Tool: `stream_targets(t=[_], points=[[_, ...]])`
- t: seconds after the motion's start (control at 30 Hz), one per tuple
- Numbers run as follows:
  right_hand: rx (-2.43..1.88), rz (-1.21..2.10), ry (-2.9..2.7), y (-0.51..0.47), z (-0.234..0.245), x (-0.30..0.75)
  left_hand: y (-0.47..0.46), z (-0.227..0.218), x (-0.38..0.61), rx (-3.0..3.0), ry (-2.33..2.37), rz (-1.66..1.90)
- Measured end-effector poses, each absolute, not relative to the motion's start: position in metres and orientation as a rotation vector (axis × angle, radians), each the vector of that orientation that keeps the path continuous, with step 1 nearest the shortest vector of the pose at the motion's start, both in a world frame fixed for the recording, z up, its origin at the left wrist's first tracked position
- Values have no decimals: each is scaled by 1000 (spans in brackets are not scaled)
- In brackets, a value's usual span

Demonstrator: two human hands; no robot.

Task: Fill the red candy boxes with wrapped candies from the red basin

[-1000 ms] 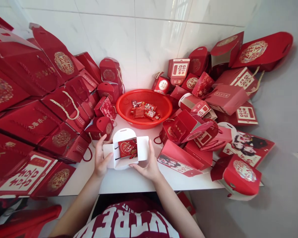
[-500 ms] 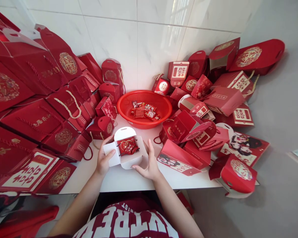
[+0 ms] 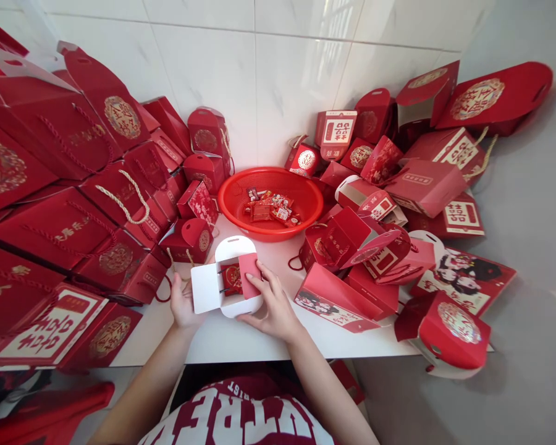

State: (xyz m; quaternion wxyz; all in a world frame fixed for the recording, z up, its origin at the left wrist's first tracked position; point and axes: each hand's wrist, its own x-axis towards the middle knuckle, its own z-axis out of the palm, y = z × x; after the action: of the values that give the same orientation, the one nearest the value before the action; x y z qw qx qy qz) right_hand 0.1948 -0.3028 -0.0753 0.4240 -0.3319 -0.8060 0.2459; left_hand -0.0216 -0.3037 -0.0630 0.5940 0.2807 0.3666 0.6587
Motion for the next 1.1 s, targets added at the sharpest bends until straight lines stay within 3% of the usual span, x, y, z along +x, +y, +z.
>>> stream_targets(t=[0.53,1.1], points=[[-769,598,-2144,-300,-73,194,-299,-65,-19,1124,1087,1482],[-926,998,-1358,-310,-78,148,-296,-61,-13,1485,1174,1422]])
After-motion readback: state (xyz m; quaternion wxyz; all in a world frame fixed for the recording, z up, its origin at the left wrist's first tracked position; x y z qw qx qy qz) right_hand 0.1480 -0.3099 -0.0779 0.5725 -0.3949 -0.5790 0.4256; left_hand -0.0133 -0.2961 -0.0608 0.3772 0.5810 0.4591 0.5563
